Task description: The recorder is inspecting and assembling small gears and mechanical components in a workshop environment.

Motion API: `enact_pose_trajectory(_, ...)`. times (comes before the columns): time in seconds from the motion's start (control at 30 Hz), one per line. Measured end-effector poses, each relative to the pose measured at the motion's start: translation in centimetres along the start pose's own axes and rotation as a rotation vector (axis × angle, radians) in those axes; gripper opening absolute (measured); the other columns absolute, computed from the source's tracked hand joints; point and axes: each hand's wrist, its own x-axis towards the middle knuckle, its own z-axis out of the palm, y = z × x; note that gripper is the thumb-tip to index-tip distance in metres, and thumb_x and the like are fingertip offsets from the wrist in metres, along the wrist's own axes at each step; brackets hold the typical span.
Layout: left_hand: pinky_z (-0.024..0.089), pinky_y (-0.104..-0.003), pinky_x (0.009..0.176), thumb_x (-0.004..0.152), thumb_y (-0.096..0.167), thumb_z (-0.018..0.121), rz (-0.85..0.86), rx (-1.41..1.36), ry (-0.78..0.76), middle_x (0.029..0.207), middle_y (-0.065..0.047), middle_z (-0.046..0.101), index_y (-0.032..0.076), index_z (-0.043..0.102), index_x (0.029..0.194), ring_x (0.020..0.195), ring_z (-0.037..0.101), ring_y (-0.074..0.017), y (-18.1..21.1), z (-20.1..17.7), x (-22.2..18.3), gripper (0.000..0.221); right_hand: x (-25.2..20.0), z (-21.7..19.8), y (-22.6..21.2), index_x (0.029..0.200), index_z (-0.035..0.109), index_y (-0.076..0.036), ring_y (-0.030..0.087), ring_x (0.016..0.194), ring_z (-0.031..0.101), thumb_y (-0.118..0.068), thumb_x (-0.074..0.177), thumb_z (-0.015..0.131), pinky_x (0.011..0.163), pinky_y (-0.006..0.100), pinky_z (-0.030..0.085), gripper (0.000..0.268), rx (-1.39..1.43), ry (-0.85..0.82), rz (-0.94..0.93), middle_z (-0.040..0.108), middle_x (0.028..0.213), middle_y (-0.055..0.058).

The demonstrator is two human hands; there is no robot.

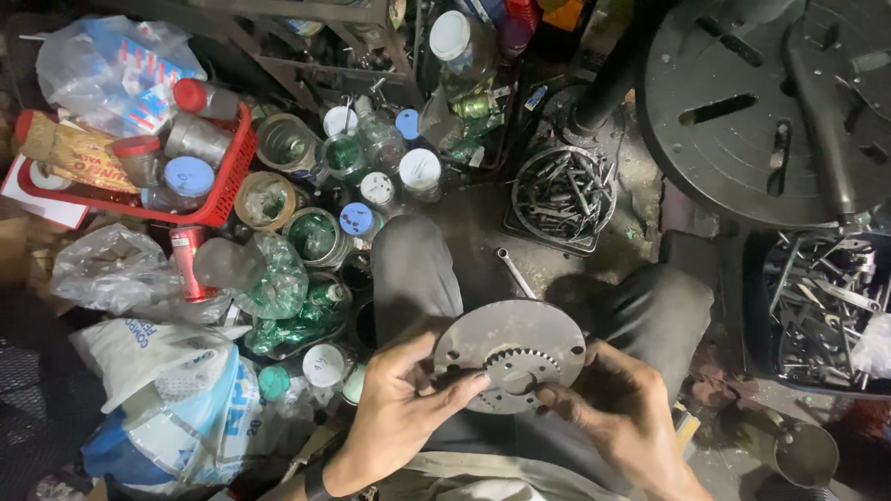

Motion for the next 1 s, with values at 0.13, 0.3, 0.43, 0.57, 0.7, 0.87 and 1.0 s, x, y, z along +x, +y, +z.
enact_pose_trajectory(0.13,0.046,-0.018,0.056,0.083,0.004,0.085,0.026,0.018,0.018,0.080,0.002,0.072,-0.002,0.077,0.098,0.066,0.057,-0.0003,0.0,0.3,0.3,0.019,0.2,-0.7,1.8,0.092,0.070,0.005,0.015,0.075,0.076,0.007,0.076,0.079,0.072,0.030,0.061,0.018,0.001,0.021,0.000,0.081,0.083,0.013)
enact_pose_trajectory(0.3,0.054,-0.019,0.062,0.081,0.000,0.082,0.096,0.013,0.108,0.092,0.000,0.064,-0.003,0.072,0.104,0.080,0.062,-0.0030,1.4,1.4,0.7,0.025,0.7,0.2,0.0,0.091,0.067,0.007,0.017,0.089,0.079,0.015,0.076,0.062,0.085,0.030,0.063,0.018,0.026,0.028,-0.228,0.081,0.092,0.016)
enact_pose_trajectory(0.43,0.056,-0.021,0.071,0.082,-0.001,0.080,0.147,-0.080,0.085,0.100,-0.001,0.062,-0.002,0.066,0.107,0.089,0.064,-0.0052,2.1,1.4,0.6,0.029,0.8,0.4,-0.4,0.091,0.069,0.007,0.016,0.085,0.078,0.015,0.078,0.065,0.079,0.029,0.063,0.016,-0.049,0.095,-0.214,0.081,0.088,0.016)
enact_pose_trajectory(0.57,0.056,-0.027,0.072,0.081,0.000,0.085,0.278,0.173,0.146,0.095,-0.006,0.062,-0.002,0.064,0.101,0.083,0.064,-0.0147,2.3,1.3,0.3,0.029,1.2,0.0,0.7,0.089,0.067,0.008,0.018,0.083,0.078,0.012,0.079,0.071,0.075,0.029,0.062,0.012,-0.082,0.109,-0.289,0.082,0.088,0.017)
enact_pose_trajectory(0.7,0.058,-0.043,0.082,0.081,0.001,0.083,0.940,0.475,0.089,0.098,-0.010,0.062,-0.002,0.070,0.102,0.086,0.068,-0.0278,2.6,0.6,1.1,0.025,2.9,-0.4,-1.5,0.096,0.065,0.008,0.029,0.095,0.075,-0.013,0.077,0.070,0.085,0.033,0.060,0.028,-0.582,0.314,-0.976,0.073,0.095,0.019)
enact_pose_trajectory(0.87,0.059,-0.052,0.078,0.088,0.013,0.082,1.408,0.572,-0.108,0.103,-0.015,0.060,0.001,0.064,0.099,0.082,0.071,-0.0354,4.4,-0.5,0.2,0.024,3.3,-0.1,-6.8,0.097,0.061,0.006,0.041,0.102,0.076,-0.015,0.093,0.068,0.089,0.053,0.065,0.023,-0.336,0.148,-1.411,0.072,0.104,0.024)
enact_pose_trajectory(1.0,0.057,-0.032,0.049,0.091,0.028,0.083,1.459,0.739,-0.052,0.111,-0.024,0.064,0.010,0.060,0.113,0.065,0.072,-0.0336,4.2,-2.1,-1.4,0.036,2.1,-1.0,-9.6,0.096,0.061,0.002,0.046,0.104,0.073,-0.008,0.090,0.071,0.088,0.060,0.064,0.015,-0.410,0.091,-1.714,0.072,0.104,0.022)
